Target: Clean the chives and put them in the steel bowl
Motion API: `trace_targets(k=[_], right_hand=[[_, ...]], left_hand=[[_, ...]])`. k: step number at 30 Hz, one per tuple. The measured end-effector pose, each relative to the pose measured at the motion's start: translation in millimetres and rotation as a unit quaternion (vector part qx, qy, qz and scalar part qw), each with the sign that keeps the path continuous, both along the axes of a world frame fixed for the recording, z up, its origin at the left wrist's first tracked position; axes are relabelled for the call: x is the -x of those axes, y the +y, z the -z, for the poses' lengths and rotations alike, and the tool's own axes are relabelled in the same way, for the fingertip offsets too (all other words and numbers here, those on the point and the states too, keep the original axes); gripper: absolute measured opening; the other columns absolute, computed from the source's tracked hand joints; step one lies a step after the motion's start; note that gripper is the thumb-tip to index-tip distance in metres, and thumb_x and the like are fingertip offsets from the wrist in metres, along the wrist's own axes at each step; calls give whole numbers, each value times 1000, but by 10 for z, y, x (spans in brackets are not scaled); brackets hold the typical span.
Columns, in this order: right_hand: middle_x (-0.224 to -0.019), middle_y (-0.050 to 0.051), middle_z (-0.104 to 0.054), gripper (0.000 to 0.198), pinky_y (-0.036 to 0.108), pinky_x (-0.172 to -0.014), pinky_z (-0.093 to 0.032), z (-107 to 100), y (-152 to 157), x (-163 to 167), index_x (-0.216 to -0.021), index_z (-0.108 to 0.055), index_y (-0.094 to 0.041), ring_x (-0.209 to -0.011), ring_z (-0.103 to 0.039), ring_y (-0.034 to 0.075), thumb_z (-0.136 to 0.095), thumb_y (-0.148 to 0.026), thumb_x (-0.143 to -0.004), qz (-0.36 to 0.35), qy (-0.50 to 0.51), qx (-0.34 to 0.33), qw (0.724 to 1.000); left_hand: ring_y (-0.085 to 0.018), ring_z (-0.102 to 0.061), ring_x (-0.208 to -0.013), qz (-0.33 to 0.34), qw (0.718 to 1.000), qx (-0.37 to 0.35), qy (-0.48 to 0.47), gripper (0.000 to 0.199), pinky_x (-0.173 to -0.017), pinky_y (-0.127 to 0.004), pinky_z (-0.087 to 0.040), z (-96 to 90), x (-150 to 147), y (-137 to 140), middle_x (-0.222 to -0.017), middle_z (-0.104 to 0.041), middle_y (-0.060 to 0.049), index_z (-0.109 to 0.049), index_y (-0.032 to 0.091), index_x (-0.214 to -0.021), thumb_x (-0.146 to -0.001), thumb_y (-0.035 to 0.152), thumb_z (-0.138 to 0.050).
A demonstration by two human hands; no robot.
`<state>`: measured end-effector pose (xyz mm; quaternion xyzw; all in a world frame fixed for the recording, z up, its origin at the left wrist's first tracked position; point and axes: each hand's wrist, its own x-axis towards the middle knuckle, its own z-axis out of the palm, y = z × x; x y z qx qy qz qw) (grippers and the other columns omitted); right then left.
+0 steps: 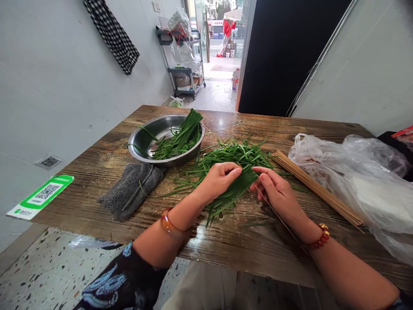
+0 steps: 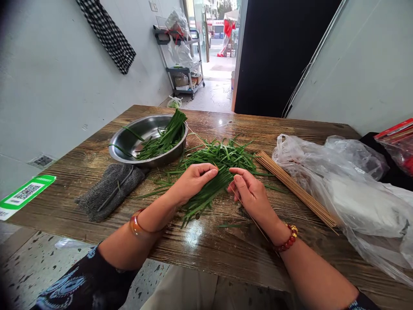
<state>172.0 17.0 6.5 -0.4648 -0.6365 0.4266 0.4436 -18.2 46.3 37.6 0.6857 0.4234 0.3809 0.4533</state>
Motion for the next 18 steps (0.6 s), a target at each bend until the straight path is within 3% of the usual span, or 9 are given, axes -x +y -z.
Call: trace_targets(k=[5, 10, 18], right_hand=[[-57, -3, -56, 32, 25, -51, -37, 29, 16, -5, -85, -64, -18, -49, -48, 11, -48, -45, -93, -22, -112, -34, 993], [-54, -3, -56, 28, 25, -54, -38, 19, 5, 10, -81, -66, -19, -51, -51, 12, -50, -38, -91, 0, -158, -80, 984], [-57, -2, -58, 25, 25, -54, -37, -4, -31, 44, -71, -62, -20, -52, -51, 12, -51, -35, -89, 22, -190, -124, 974]], left_hand=[[-10, -43, -63, -27, 997, 48, -48, 32, -55, -20, -35, -3, 14, 6, -68, -52, 1, -61, 12, -75, -82, 43, -57], [-9, -41, -63, 5, 995, 76, -59, 34, -54, -19, -34, 1, 7, -3, -69, -48, 2, -57, 14, -77, -83, 47, -56], [-8, -31, -57, 22, 998, 58, -26, 42, -48, -20, -26, 0, 10, -4, -61, -38, 3, -48, 15, -61, -82, 51, -55]])
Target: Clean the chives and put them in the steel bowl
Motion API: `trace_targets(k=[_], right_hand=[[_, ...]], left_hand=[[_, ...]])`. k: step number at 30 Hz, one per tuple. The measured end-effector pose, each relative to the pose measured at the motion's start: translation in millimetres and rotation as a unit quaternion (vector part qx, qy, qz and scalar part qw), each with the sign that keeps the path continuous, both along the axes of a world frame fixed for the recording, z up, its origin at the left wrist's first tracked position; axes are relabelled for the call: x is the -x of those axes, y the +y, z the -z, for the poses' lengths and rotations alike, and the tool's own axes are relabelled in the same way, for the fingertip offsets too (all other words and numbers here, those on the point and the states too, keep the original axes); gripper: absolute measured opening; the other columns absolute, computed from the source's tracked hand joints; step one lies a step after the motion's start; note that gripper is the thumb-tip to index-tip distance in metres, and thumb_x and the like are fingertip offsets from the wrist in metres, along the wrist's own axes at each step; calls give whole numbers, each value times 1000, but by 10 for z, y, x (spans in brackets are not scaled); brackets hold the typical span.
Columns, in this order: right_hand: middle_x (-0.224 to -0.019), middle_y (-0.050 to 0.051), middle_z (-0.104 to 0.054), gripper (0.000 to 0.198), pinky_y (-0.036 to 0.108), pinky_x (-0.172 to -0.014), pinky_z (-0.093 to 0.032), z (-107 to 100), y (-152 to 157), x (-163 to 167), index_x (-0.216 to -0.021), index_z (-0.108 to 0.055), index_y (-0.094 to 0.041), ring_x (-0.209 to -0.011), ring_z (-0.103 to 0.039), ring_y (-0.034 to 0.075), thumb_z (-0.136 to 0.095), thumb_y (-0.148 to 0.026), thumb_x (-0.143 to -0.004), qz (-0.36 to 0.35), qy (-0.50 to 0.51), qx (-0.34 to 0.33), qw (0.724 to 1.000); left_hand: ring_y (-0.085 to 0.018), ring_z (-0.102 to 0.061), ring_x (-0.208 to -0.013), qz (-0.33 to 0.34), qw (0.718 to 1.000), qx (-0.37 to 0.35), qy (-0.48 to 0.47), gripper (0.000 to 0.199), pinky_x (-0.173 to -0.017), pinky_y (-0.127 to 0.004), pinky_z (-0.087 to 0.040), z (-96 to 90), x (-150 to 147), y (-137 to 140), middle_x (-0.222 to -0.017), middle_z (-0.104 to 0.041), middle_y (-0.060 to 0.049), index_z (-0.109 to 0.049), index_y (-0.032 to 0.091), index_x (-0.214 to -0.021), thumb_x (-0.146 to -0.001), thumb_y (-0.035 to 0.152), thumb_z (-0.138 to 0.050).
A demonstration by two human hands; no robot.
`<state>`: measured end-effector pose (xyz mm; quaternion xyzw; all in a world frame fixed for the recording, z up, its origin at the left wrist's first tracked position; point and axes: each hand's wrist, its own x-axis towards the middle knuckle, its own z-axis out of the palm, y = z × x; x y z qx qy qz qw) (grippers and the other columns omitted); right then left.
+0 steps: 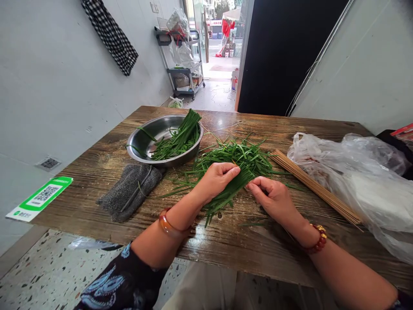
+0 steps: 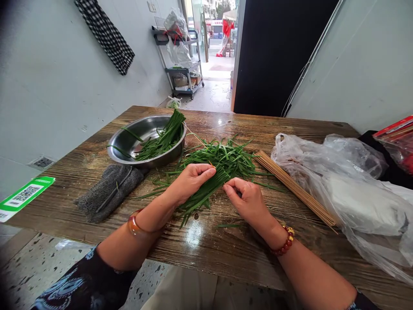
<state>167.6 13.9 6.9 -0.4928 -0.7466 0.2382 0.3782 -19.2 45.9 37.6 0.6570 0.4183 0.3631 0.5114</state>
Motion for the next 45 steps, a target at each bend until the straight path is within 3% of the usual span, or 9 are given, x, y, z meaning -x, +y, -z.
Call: trace_targets(k=[14, 21, 28, 33, 36, 40, 42, 45], right_hand=[[-57, -3, -54, 27, 24, -54, -35, -21, -10, 15, -66, -57, -20, -53, -47, 11, -49, -30, -89, -1, -1, -16, 1000], [-56, -2, -56, 26, 24, -52, -36, -36, 0, 13, -68, -62, -20, -51, -49, 11, -51, -32, -88, 9, 24, 10, 1000], [-58, -2, -57, 30, 25, -53, -37, -7, 27, -49, -81, -64, -19, -51, -49, 12, -48, -41, -93, -4, 59, 51, 997], [-60, -4, -53, 33, 26, -53, -38, -2, 44, -80, -105, -57, -18, -51, -50, 13, -44, -47, -94, -12, 120, 60, 991], [-57, -5, -47, 34, 26, -53, -35, 4, 22, -43, -107, -57, -18, -51, -46, 13, -45, -46, -93, -15, 79, 44, 996], [-69, 0, -58, 28, 27, -58, -36, 40, 14, 5, -98, -62, -19, -59, -48, 14, -50, -44, -90, 22, 23, 9, 999], [-73, 1, -62, 26, 27, -59, -36, 58, 28, 2, -93, -62, -20, -60, -49, 14, -51, -43, -90, 33, 13, 5, 999], [-71, 0, -62, 24, 27, -58, -35, 68, 54, -27, -89, -63, -20, -60, -49, 14, -51, -41, -89, 37, 6, 9, 999]], left_hand=[[-7, -29, -55, 6, 1000, 13, 14, 41, -47, -20, -23, -51, -33, -42, -58, -38, 4, -53, 14, -63, -80, 51, -56], [-9, -55, -60, 83, 996, 23, -26, 29, -53, -20, -42, 15, -43, -24, -72, -59, 0, -55, 13, -80, -76, 39, -69], [-5, -53, -46, 79, 995, 47, -25, 25, -44, -17, -39, -23, 18, -5, -71, -63, -1, -52, 13, -81, -81, 35, -64], [-8, -55, -46, 126, 989, 79, -9, 25, -44, -21, -40, -11, -61, -65, -72, -65, -2, -50, 15, -81, -80, 36, -64], [-8, -50, -46, 116, 990, 40, 66, 21, -44, -21, -33, 37, -141, -113, -62, -56, 4, -50, 16, -74, -78, 32, -63], [-6, -35, -51, 72, 983, -64, 154, 24, -48, -22, -24, 85, -195, -144, -53, -39, 8, -50, 16, -63, -75, 29, -66], [-7, -36, -53, 75, 978, -89, 176, 23, -50, -22, -25, 81, -188, -136, -54, -42, 8, -54, 15, -64, -75, 30, -67], [-9, -48, -61, 77, 980, -94, 157, 16, -56, -21, -36, 48, -137, -88, -65, -58, 3, -64, 14, -77, -79, 29, -63]])
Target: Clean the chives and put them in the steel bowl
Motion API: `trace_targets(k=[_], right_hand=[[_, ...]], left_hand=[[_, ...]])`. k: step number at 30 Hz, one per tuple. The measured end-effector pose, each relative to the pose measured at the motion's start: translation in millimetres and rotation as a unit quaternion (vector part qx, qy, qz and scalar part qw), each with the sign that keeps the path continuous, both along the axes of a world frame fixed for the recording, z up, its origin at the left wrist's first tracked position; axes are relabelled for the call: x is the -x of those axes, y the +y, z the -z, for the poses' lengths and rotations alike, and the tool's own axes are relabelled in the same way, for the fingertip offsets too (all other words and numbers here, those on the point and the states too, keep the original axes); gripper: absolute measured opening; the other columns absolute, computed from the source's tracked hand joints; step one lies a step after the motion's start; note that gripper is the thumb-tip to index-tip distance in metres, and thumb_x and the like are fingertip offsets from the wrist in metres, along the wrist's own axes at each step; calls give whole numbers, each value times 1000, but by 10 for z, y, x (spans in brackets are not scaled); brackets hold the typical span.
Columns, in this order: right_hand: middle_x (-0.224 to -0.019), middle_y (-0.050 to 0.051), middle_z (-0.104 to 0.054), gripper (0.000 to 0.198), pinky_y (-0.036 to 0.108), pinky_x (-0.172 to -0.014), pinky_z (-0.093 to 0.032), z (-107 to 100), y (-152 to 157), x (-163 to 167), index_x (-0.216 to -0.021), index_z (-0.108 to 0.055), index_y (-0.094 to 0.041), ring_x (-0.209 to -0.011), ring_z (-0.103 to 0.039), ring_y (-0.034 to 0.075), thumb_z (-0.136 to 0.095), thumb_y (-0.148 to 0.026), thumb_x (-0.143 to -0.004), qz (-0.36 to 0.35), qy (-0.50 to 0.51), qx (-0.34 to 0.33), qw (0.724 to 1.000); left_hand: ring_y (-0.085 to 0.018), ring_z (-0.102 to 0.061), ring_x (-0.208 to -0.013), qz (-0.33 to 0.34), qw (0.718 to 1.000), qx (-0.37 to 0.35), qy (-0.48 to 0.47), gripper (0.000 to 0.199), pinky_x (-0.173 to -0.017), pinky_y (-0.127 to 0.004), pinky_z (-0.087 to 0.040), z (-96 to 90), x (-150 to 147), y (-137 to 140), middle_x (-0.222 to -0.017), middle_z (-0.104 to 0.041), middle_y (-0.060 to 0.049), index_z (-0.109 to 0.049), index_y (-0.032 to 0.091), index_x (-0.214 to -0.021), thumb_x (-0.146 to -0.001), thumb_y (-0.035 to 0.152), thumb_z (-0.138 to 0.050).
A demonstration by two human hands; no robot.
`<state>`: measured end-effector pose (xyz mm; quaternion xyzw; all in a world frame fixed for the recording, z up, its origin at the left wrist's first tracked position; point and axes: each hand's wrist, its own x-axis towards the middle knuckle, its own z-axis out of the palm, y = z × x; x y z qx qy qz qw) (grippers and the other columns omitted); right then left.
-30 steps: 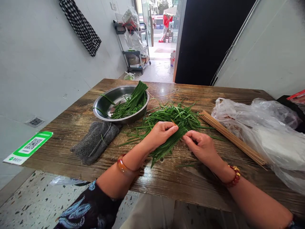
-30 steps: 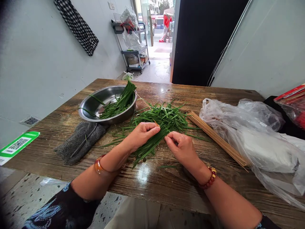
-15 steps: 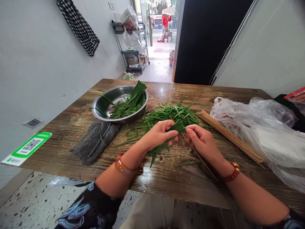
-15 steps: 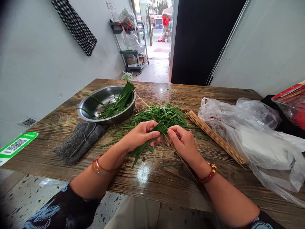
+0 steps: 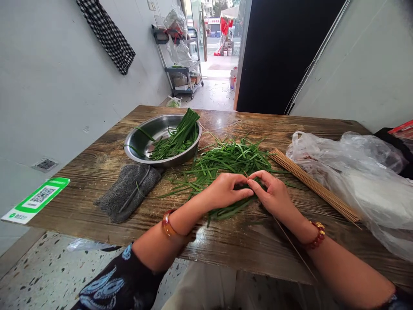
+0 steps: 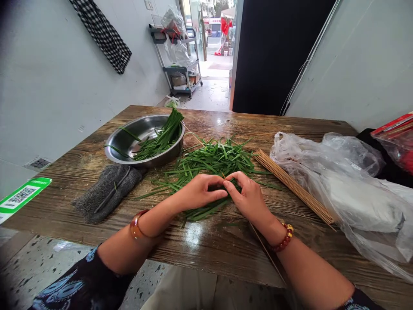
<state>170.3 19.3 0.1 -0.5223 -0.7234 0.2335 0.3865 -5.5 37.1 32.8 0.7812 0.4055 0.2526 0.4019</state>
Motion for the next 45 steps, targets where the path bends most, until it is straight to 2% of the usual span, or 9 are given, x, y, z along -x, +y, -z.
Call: trace_targets(k=[5, 10, 18, 22, 25, 28, 32, 38, 45], right_hand=[[-68, 0, -61, 22, 27, -58, -35, 4, 7, -9, -84, -63, -20, -60, -49, 14, -51, -38, -88, -19, -15, 17, 1000], [-69, 0, -62, 21, 27, -60, -35, 16, 16, 16, -80, -62, -19, -60, -48, 14, -51, -36, -86, -30, -26, 18, 999], [-62, -1, -56, 26, 27, -57, -32, 92, 110, -65, -77, -64, -18, -56, -45, 13, -52, -39, -85, 19, -22, 2, 1000], [-62, 0, -56, 36, 26, -53, -32, 159, 129, -66, -80, -65, -17, -54, -45, 13, -50, -49, -87, 30, 14, 36, 999], [-62, 0, -57, 40, 26, -52, -33, 186, 131, -48, -83, -67, -16, -54, -46, 14, -50, -52, -87, 38, 22, 49, 998], [-62, 1, -58, 40, 26, -54, -34, 195, 118, -25, -78, -67, -16, -55, -47, 14, -51, -52, -86, 38, -4, 28, 999], [-60, -1, -55, 39, 26, -55, -32, 205, 85, 0, -74, -66, -17, -54, -45, 13, -51, -50, -87, 43, -44, -5, 998], [-60, 0, -57, 37, 27, -57, -33, 213, 59, 56, -70, -64, -17, -56, -48, 14, -50, -48, -85, 73, -69, -33, 994], [-54, -2, -51, 39, 26, -53, -31, 245, 72, 84, -67, -64, -17, -52, -43, 13, -49, -50, -83, 113, -73, -38, 990]], left_hand=[[-11, -59, -61, -107, 992, -27, -61, 17, -58, -21, -43, -11, 140, 151, -73, -67, -2, -65, 13, -86, -85, 25, -53], [-11, -56, -63, -162, 977, -137, 2, 15, -60, -23, -41, 70, 231, 269, -70, -64, -1, -65, 15, -82, -85, 21, -52], [-17, -57, -81, -122, 952, -224, 170, 9, -73, -29, -45, 143, 248, 271, -88, -63, -5, -67, 17, -88, -83, 19, -59], [-24, -56, -97, -82, 930, -258, 249, 25, -86, -36, -46, 143, 238, 238, -103, -63, -8, -67, 18, -101, -80, 31, -66], [-27, -56, -100, -71, 918, -259, 293, 32, -84, -38, -47, 148, 215, 214, -106, -63, -10, -66, 17, -104, -78, 36, -68], [-28, -58, -99, -76, 911, -263, 308, 18, -81, -39, -47, 170, 198, 199, -103, -64, -10, -67, 18, -96, -82, 27, -59], [-26, -60, -95, -120, 924, -260, 253, 18, -78, -36, -46, 191, 231, 231, -95, -66, -9, -67, 18, -87, -84, 17, -50], [-15, -58, -69, -156, 975, -153, 42, 12, -65, -26, -43, 210, 295, 383, -74, -66, -2, -65, 17, -83, -80, 16, -54], [-9, -50, -47, -141, 985, -46, -92, 16, -53, -20, -40, 244, 283, 451, -55, -60, 2, -64, 14, -75, -79, 11, -49]])
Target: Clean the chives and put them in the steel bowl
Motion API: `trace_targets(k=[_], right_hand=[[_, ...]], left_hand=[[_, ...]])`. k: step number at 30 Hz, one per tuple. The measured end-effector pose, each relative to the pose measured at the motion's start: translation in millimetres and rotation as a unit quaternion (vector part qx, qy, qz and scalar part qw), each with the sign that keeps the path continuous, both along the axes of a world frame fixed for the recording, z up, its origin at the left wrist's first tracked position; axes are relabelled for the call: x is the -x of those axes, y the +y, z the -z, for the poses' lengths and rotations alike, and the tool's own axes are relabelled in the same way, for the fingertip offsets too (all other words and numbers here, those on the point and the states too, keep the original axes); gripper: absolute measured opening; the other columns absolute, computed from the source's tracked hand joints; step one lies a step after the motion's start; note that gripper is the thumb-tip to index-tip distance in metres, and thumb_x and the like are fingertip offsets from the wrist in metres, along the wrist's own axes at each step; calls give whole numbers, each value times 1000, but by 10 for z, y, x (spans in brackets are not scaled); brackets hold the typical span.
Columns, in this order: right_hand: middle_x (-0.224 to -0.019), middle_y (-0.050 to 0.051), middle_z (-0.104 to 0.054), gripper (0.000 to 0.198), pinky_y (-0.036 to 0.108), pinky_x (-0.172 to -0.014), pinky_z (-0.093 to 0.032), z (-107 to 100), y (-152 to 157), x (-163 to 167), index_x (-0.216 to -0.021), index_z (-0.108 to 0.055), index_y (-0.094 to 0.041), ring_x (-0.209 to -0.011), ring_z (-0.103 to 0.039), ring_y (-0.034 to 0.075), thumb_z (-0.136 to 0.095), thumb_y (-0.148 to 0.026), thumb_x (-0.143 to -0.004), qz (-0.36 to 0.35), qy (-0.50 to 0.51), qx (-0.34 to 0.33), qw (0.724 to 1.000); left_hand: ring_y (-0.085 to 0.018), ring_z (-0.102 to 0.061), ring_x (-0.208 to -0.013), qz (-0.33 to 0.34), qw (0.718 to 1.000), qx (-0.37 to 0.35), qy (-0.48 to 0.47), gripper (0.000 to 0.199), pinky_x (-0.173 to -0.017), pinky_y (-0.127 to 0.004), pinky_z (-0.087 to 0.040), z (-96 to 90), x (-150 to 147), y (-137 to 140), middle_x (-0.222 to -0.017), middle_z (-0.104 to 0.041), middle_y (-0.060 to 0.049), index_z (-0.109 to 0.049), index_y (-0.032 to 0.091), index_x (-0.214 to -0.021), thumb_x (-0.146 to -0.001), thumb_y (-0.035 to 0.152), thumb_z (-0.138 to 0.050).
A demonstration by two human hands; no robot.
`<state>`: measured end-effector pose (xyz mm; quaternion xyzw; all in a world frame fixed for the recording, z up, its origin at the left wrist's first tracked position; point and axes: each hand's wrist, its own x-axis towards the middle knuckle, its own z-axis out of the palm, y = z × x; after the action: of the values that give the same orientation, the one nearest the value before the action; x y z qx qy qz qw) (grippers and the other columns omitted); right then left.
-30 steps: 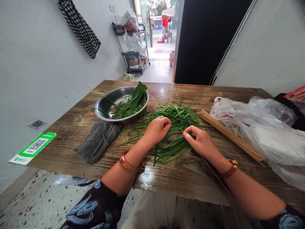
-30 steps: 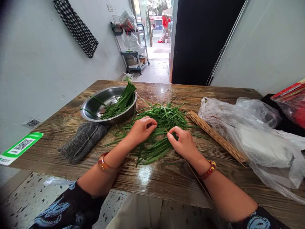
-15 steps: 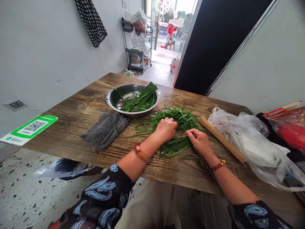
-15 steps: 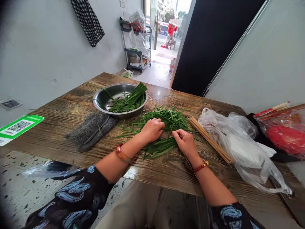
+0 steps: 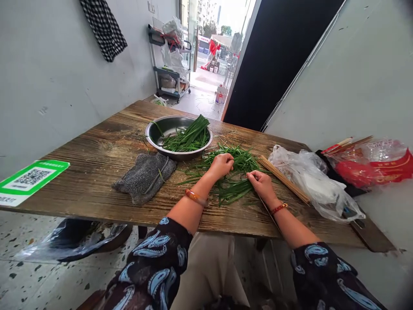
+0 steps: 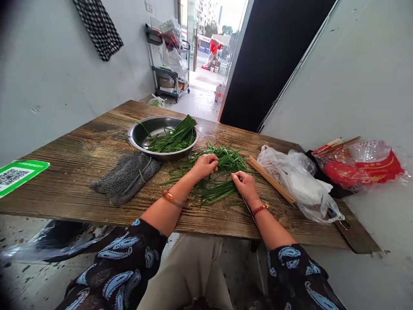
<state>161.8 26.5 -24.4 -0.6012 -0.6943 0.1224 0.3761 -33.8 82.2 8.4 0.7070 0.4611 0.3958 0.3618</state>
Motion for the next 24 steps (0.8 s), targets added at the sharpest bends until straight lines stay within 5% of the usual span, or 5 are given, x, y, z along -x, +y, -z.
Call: trace_targets(k=[6, 13, 24], right_hand=[[-55, -2, -51, 39, 26, -52, -30, 33, 34, -18, -68, -65, -18, -51, -41, 12, -49, -50, -84, 4, 5, -2, 1000], [-57, 0, -58, 36, 26, -54, -32, 37, 100, -1, -69, -67, -18, -53, -48, 13, -49, -45, -86, -2, -5, -14, 1000], [-73, 7, -71, 32, 27, -62, -35, 44, 76, 1, -77, -71, -19, -71, -62, 19, -49, -41, -88, -30, -17, -16, 999]], left_hand=[[-10, -60, -52, -2, 1000, -3, -14, 19, -52, -19, -41, 102, -22, 33, -63, -64, 0, -67, 13, -80, -83, 17, -48], [-17, -61, -93, -77, 993, -90, 4, 17, -88, -29, -46, 60, 46, 16, -92, -71, -7, -72, 15, -80, -78, 16, -56], [-8, -51, -45, -134, 991, 6, 12, 17, -49, -19, -41, -19, 301, -507, -58, -65, 0, -67, 11, -84, -75, 10, -52]])
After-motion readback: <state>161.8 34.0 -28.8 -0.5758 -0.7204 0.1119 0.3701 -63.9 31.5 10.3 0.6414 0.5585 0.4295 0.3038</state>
